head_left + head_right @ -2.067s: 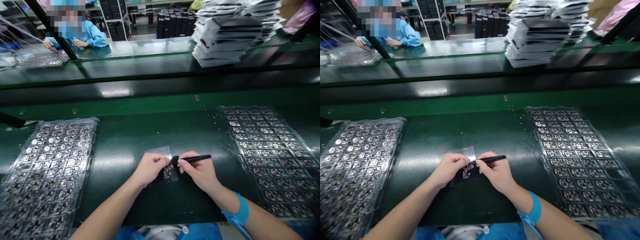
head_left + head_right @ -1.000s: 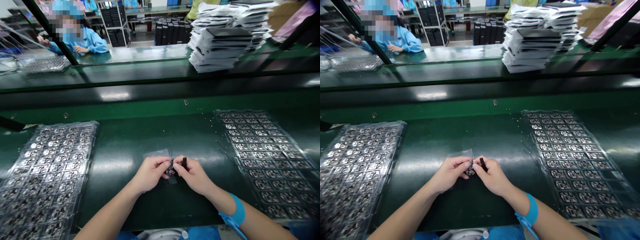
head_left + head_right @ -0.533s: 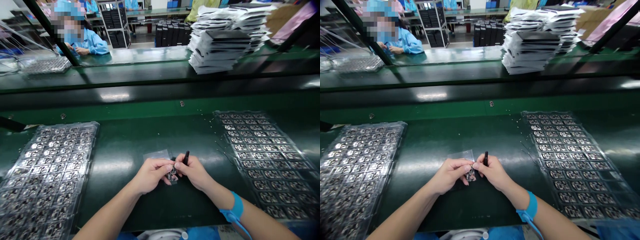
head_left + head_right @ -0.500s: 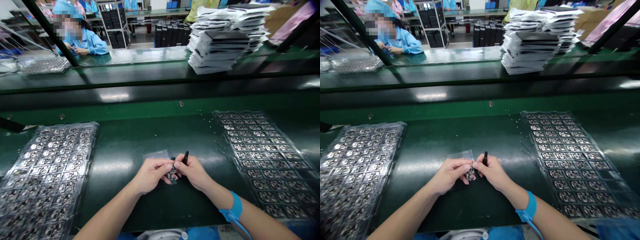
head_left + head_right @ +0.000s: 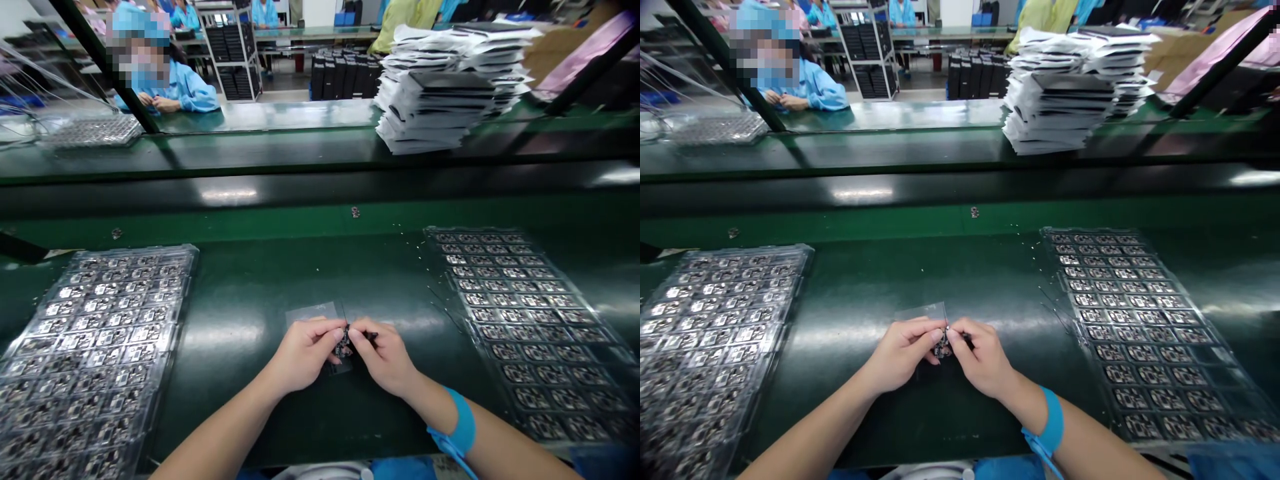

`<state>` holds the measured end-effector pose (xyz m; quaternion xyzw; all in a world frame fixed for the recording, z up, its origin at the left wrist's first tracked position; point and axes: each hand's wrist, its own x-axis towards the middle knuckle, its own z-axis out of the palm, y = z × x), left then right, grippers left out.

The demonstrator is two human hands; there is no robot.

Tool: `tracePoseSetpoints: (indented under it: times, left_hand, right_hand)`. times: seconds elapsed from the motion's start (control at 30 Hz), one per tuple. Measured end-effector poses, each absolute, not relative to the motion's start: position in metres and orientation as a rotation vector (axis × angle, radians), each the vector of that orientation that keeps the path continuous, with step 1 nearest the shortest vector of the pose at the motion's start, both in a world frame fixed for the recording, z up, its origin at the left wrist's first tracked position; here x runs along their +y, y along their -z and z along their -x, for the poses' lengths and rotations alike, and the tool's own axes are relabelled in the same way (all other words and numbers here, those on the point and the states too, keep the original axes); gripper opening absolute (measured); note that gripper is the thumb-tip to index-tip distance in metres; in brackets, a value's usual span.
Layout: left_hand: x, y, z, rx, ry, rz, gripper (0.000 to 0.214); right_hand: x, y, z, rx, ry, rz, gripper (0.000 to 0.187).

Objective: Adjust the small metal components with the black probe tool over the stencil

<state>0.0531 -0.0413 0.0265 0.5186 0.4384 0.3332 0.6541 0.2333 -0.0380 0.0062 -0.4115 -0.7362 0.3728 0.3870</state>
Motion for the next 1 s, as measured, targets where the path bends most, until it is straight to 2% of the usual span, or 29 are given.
tracePoseSetpoints:
  times: [0.2, 0.43, 0.63, 1.0]
  left_hand:
    - [-0.0431, -0.0309, -0.0566, 0.948, -0.728, -1.197, 0.033]
    - [-0.0427, -0.0275, -0.0566, 0.992, -0.757, -1.112, 0.036]
    - [-0.0419, -0.0268, -0.0562, 1.042, -0.765, -1.113, 0.036]
    - [-0.0438, -0.0269, -0.0575, 1.074, -0.795, -1.172, 0.034]
  right_hand:
    - [-0.0414, -0.0042, -0.2297, -1.921, -0.829, 1.052, 0.022]
    - [-0.0385, -0.0028, -0.2362, -1.746, -1.010, 1.060, 0.028]
    - [-0.0400, -0.0037, -0.2362, -1.774, -1.009, 0.927, 0.023]
    - [-0.0420, -0.0067, -0.2304, -1.926, -0.787, 1.002, 0.019]
